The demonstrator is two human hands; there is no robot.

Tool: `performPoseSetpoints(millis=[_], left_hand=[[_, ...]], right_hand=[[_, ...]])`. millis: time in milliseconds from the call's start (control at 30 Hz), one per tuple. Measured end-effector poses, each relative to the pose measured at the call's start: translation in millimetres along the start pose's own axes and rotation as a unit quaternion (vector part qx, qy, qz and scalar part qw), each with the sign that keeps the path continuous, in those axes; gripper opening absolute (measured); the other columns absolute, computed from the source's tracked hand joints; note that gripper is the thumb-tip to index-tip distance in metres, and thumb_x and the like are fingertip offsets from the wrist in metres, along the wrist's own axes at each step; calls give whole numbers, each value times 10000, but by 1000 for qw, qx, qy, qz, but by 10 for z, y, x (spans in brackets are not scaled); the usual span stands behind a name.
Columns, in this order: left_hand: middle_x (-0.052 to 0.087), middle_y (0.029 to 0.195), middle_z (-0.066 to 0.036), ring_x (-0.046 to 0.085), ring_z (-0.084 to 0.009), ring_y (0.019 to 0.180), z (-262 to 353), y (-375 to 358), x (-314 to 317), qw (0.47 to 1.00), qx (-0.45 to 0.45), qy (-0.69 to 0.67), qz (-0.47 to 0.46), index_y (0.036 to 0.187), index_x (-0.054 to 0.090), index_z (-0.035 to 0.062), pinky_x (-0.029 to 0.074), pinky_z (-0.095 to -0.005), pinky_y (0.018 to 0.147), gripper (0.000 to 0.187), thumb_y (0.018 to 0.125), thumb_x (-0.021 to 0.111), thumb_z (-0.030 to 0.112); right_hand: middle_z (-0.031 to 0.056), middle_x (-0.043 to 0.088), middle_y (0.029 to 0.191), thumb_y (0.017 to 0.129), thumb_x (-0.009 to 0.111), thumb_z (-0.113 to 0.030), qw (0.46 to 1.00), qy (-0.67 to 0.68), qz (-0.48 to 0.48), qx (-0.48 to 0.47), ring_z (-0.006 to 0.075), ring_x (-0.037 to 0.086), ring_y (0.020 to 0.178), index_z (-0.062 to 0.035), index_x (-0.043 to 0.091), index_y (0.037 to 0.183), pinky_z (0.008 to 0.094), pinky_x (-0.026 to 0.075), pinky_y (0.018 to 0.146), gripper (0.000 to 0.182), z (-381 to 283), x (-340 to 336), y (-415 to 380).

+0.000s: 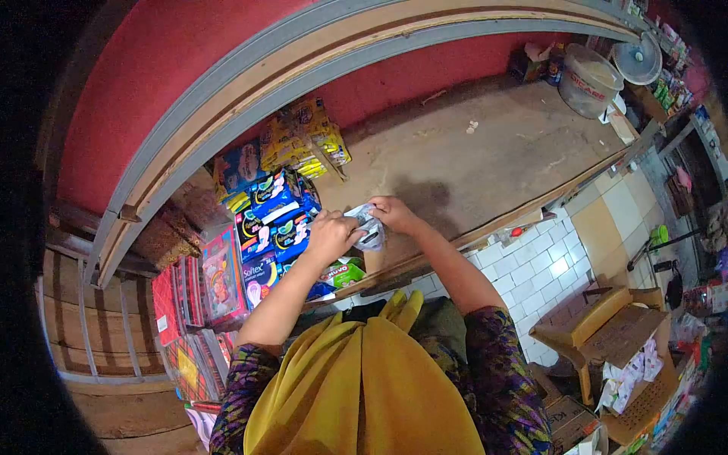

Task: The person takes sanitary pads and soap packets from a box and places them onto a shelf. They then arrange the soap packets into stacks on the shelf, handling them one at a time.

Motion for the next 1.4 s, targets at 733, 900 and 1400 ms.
performPoseSetpoints(millis=[733,900,1400], left_hand=[[524,562,-65,495,-222,518,392,-862,-643,920,-116,-276,254,620,578,65,372,-333,499,152,733,679,84],[516,547,-62,491,-225,501,1450,-567,-399,919,-26,-346,186,617,566,62,375,-332,492,163,728,684,83],[508,548,-61,487,-210,506,5204,-454,55,778,205,-591,-61,630,570,40,385,-327,512,161,746,665,99]], right_hand=[[133,602,1075,915,516,-149,845,126,519,26,247,605,976,-18,491,1171,339,494,845,288,-110,-1019,-3693],[98,639,996,904,547,-177,863,80,498,44,191,616,922,-27,562,1102,300,499,793,249,-267,-739,-4235],[44,652,943,925,532,-188,632,67,769,61,94,599,808,-39,593,1059,221,456,699,209,-616,436,-8361]])
Point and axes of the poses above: each hand's wrist, its own y-axis towards the middle knuckle, its own x-axis out of the palm, z = x × y, the point moved 9 cm from there along y, towards the middle knuckle
